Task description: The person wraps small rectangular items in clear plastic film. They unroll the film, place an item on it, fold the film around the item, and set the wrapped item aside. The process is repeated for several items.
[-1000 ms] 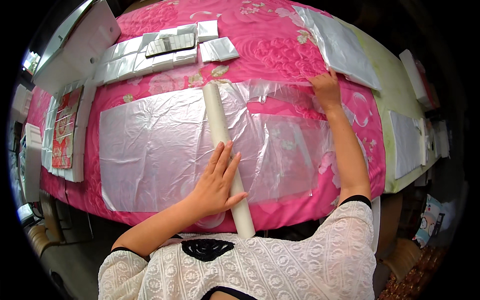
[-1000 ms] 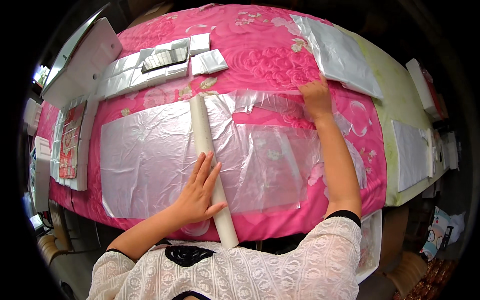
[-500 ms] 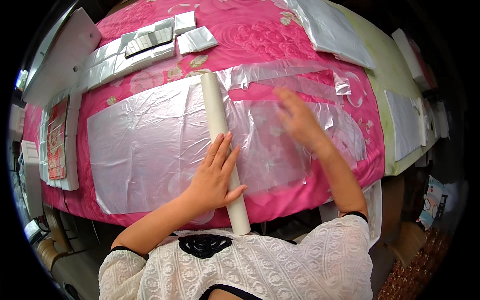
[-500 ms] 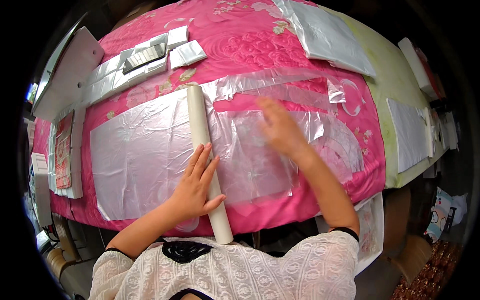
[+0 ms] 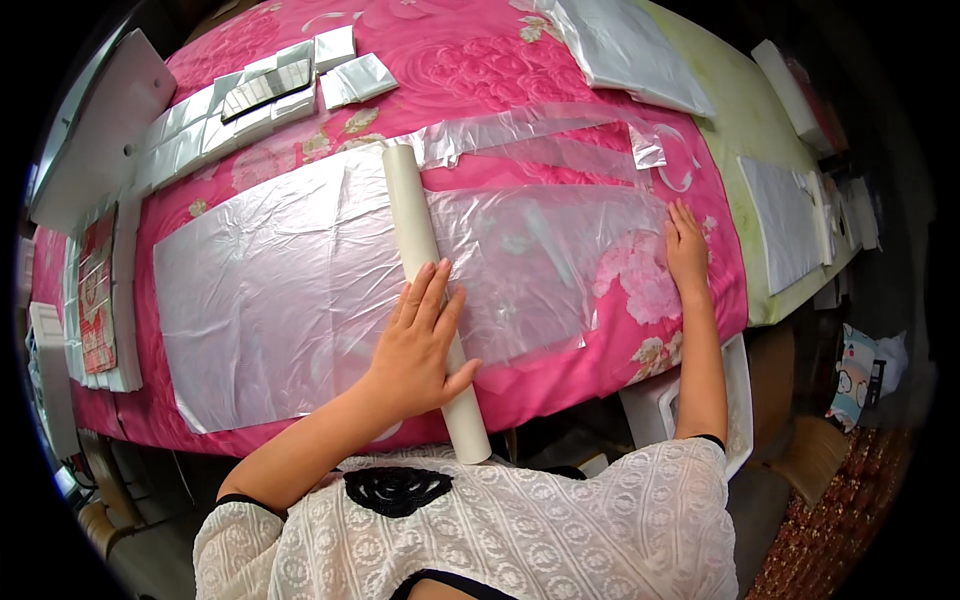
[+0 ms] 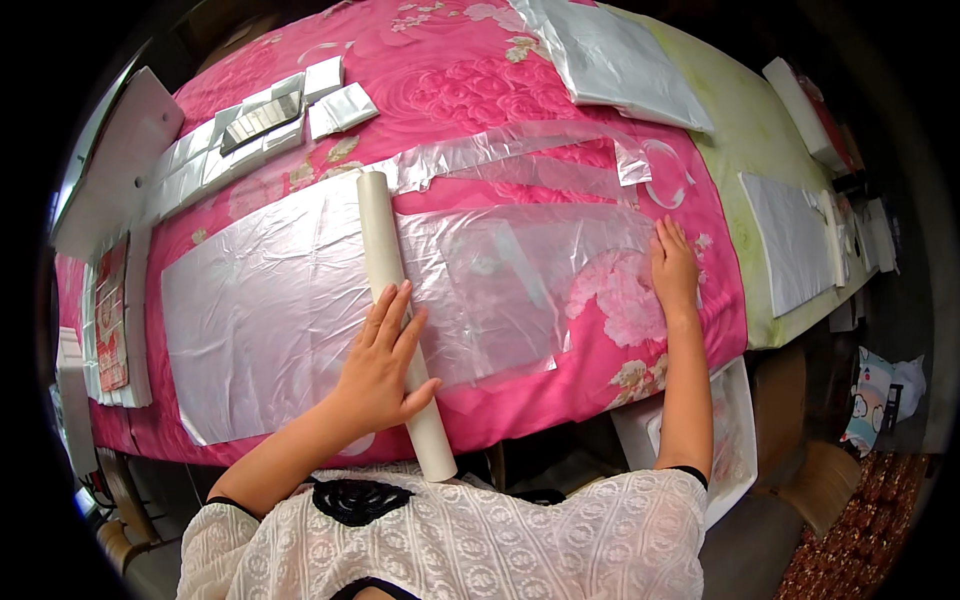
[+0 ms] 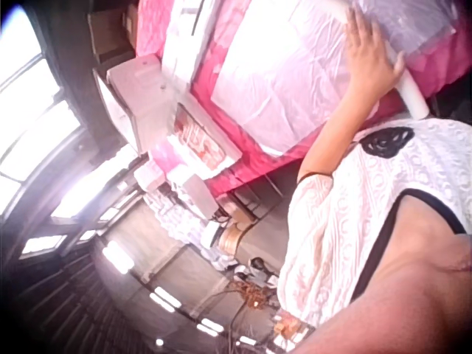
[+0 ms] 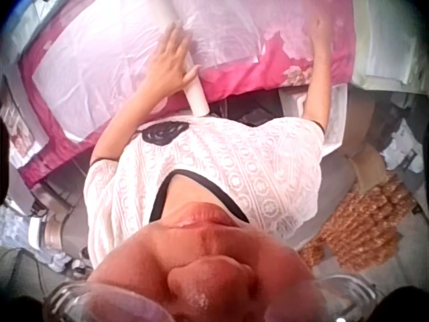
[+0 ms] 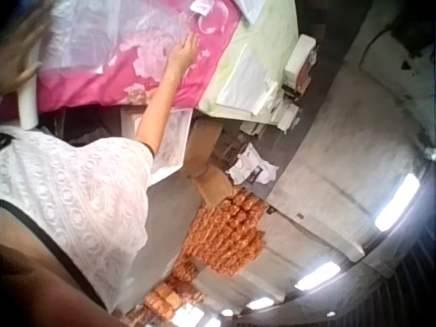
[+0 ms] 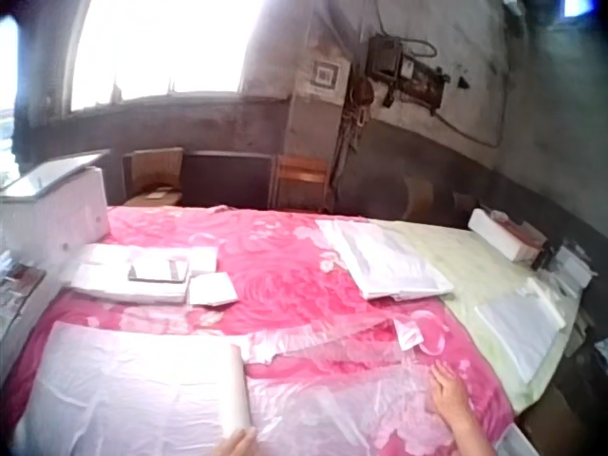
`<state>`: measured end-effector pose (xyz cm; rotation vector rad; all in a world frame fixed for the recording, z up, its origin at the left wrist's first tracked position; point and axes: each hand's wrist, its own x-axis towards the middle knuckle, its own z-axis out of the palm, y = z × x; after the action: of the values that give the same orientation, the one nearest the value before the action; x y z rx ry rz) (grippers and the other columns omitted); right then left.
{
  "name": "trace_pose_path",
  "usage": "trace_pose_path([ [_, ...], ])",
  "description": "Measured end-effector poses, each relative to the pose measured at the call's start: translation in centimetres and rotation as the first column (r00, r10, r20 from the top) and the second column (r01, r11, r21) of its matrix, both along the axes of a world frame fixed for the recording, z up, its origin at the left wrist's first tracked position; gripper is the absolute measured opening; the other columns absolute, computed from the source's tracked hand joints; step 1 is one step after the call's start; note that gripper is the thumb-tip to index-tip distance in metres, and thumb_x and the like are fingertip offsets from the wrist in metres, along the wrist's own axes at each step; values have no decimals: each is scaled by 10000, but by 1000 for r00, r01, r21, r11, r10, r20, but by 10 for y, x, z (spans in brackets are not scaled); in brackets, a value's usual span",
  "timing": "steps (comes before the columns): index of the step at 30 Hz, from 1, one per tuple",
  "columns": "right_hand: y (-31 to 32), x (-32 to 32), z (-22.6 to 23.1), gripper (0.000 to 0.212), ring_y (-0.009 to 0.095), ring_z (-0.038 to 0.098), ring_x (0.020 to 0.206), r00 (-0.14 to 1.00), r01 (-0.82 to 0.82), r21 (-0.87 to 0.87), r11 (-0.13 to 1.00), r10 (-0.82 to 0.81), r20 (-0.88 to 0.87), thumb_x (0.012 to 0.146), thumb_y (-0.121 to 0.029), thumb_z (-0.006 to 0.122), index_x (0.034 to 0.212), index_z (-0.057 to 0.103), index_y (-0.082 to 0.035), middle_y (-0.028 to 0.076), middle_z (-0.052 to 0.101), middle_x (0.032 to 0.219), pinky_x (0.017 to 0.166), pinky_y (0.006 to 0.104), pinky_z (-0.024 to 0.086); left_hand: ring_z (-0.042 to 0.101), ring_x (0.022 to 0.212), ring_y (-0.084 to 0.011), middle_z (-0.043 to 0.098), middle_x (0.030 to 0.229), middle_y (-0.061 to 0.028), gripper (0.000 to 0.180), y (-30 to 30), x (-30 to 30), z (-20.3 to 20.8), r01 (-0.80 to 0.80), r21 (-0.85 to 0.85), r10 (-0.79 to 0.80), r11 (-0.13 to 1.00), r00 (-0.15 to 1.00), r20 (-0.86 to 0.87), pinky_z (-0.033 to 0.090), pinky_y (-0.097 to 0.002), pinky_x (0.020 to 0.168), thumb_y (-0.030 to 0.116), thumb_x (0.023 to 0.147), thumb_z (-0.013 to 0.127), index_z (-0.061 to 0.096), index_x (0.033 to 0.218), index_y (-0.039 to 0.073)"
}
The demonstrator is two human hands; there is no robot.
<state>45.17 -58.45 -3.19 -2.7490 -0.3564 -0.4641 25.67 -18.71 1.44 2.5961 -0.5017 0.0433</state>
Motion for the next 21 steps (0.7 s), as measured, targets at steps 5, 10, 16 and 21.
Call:
trace_pose_path([
  [5, 7, -18, 17, 99, 312, 605, 958, 994, 88, 66, 994, -91, 54, 805, -80, 604, 850, 608, 8, 125, 629, 1093, 834, 370, 468, 151, 1366, -417, 201, 1450, -265, 701, -3, 1, -2, 8, -46, -7, 999, 1000, 15, 199, -504, 1087, 368, 752, 614, 422, 1281, -50],
  [10, 51, -31, 50, 93, 192, 615, 835, 996, -3, 351, 936, -28, 82, 769, -18, 635, 791, 545, -21, 84, 640, 972, 737, 297, 478, 145, 1370, -404, 217, 1447, -258, 669, -6, -1, -8, 17, -163, -6, 987, 997, 72, 183, -485, 1098, 332, 783, 613, 402, 1299, -36],
  [16, 193, -128, 100, 129, 42, 552, 751, 792, -59, 837, 544, 536, -293, 779, 38, 630, 840, 547, -40, 18, 608, 859, 652, 187, 451, 471, 1180, -251, 466, 1293, -160, 452, 0, -14, 14, -245, -889, -136, 387, 938, -317, 392, -381, 964, 218, 870, 576, 456, 1240, -13],
  [21, 251, -181, 95, 238, 182, 615, 826, 542, -523, 648, 554, 802, -249, 797, -100, 655, 1012, 591, -21, 92, 619, 976, 723, 277, 489, 592, 809, -89, 628, 947, -56, 297, 31, -18, 13, -631, -746, -242, 212, 706, -666, 488, -252, 710, 164, 884, 599, 561, 1130, 3],
])
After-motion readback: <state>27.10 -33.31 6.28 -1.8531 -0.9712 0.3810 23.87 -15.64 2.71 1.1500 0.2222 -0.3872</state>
